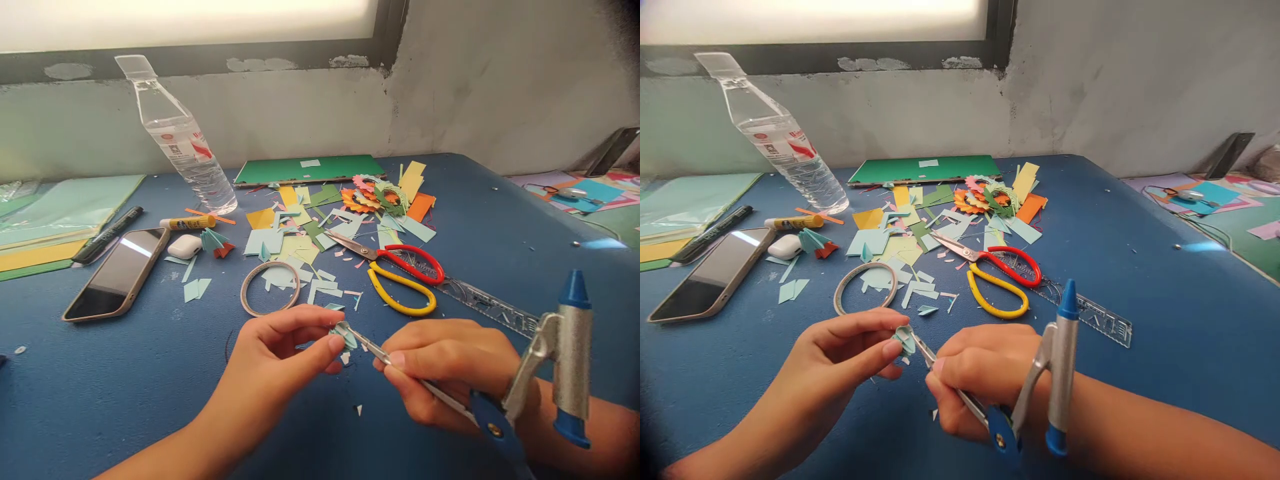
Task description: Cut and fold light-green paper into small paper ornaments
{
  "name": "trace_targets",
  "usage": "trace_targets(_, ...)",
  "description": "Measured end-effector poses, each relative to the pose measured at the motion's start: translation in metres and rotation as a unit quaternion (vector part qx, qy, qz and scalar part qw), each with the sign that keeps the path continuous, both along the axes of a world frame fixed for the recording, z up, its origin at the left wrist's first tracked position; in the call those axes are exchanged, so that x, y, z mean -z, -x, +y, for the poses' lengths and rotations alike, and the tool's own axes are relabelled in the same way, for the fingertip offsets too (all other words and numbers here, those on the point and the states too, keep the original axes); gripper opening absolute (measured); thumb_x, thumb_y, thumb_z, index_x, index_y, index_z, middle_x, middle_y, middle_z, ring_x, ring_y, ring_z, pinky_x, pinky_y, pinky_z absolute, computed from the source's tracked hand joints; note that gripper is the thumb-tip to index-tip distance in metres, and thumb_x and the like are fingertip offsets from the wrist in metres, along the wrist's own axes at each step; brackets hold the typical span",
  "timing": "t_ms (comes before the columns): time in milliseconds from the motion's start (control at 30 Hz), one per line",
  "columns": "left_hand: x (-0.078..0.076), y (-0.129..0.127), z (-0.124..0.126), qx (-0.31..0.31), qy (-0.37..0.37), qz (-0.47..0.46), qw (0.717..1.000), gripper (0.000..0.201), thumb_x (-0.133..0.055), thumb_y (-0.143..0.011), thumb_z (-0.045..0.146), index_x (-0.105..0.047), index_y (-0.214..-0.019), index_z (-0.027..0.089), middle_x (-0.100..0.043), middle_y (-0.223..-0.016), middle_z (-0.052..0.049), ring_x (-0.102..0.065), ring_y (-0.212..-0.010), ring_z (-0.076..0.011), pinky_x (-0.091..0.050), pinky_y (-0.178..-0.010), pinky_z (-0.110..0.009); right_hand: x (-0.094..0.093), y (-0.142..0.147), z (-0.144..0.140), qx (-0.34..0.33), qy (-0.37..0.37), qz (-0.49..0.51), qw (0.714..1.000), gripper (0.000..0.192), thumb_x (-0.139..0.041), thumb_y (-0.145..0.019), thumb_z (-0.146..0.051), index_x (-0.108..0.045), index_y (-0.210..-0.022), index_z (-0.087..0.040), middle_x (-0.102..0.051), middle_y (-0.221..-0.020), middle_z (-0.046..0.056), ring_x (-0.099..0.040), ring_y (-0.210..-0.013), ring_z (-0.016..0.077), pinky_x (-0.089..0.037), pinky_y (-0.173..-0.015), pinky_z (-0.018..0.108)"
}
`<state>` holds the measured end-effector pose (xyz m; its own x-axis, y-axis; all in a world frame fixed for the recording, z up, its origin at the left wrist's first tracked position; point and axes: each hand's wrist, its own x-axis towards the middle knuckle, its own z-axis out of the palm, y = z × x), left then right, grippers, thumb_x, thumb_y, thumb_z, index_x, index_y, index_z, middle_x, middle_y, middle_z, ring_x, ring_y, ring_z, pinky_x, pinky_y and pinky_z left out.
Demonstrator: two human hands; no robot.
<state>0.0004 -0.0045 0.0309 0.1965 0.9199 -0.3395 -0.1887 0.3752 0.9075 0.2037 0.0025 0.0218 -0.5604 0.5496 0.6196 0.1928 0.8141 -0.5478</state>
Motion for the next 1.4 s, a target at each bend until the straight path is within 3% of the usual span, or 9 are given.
trace_targets(500,-0.001,-0.001,-0.002,0.002,0.007,0.008,1.0,0.014,-0.079,-0.067,0.017,-0.077,-0.079,0.024,-0.072,-0.071,0.003,-0.065,-0.061,-0.009,-0.055,-0.056,-0.013,0.001,-0.003,-0.001,-0.002,0.008,-0.004,1.0,0.028,-0.059,-0.077,0.0,-0.055,-0.096,-0.02,-0.07,-0.078,0.003,-0.067,-0.069,0.0107,-0.055,-0.064,0.015)
trace_targets(667,0.001,0.0,-0.001,0.001,0.0,0.0,1.0,0.014,-0.079,-0.067,0.017,-0.077,-0.079,0.023,-0.072,-0.072,0.002,-0.066,-0.061,-0.0095,-0.055,-0.055,-0.013,-0.003,0.0,-0.002,0.006,0.035,0.025,0.999,0.023,-0.058,-0.077,-0.002,-0.057,-0.09,-0.02,-0.07,-0.073,0.003,-0.067,-0.064,0.0107,-0.055,-0.059,0.016)
trace_targets(867,0.001,-0.001,-0.002,0.003,-0.002,0.008,1.0,0.014,-0.078,-0.067,0.017,-0.077,-0.079,0.025,-0.072,-0.073,0.003,-0.065,-0.061,-0.0094,-0.056,-0.056,-0.014,0.0,0.008,-0.007,0.071,0.036,0.083,0.993,0.015,-0.056,-0.076,-0.006,-0.058,-0.08,-0.021,-0.068,-0.064,0.0,-0.064,-0.055,0.0097,-0.053,-0.054,0.016)
trace_targets(1100,0.002,0.001,0.0,-0.015,-0.013,0.018,1.0,0.013,-0.079,-0.067,0.019,-0.077,-0.078,0.025,-0.07,-0.077,0.002,-0.064,-0.067,-0.0108,-0.055,-0.054,-0.013,0.0,0.007,-0.008,0.068,0.039,0.07,0.994,0.019,-0.056,-0.074,-0.004,-0.057,-0.08,-0.023,-0.067,-0.063,0.0,-0.063,-0.051,0.0109,-0.052,-0.048,0.018)
trace_targets(1400,0.001,0.001,-0.001,0.003,-0.007,0.01,1.0,0.013,-0.078,-0.067,0.018,-0.077,-0.078,0.025,-0.07,-0.075,0.003,-0.063,-0.063,-0.0087,-0.055,-0.055,-0.013,-0.005,0.005,-0.003,0.033,0.016,0.051,0.998,0.022,-0.057,-0.073,0.0,-0.056,-0.082,-0.02,-0.069,-0.064,0.004,-0.067,-0.055,0.0125,-0.055,-0.052,0.017)
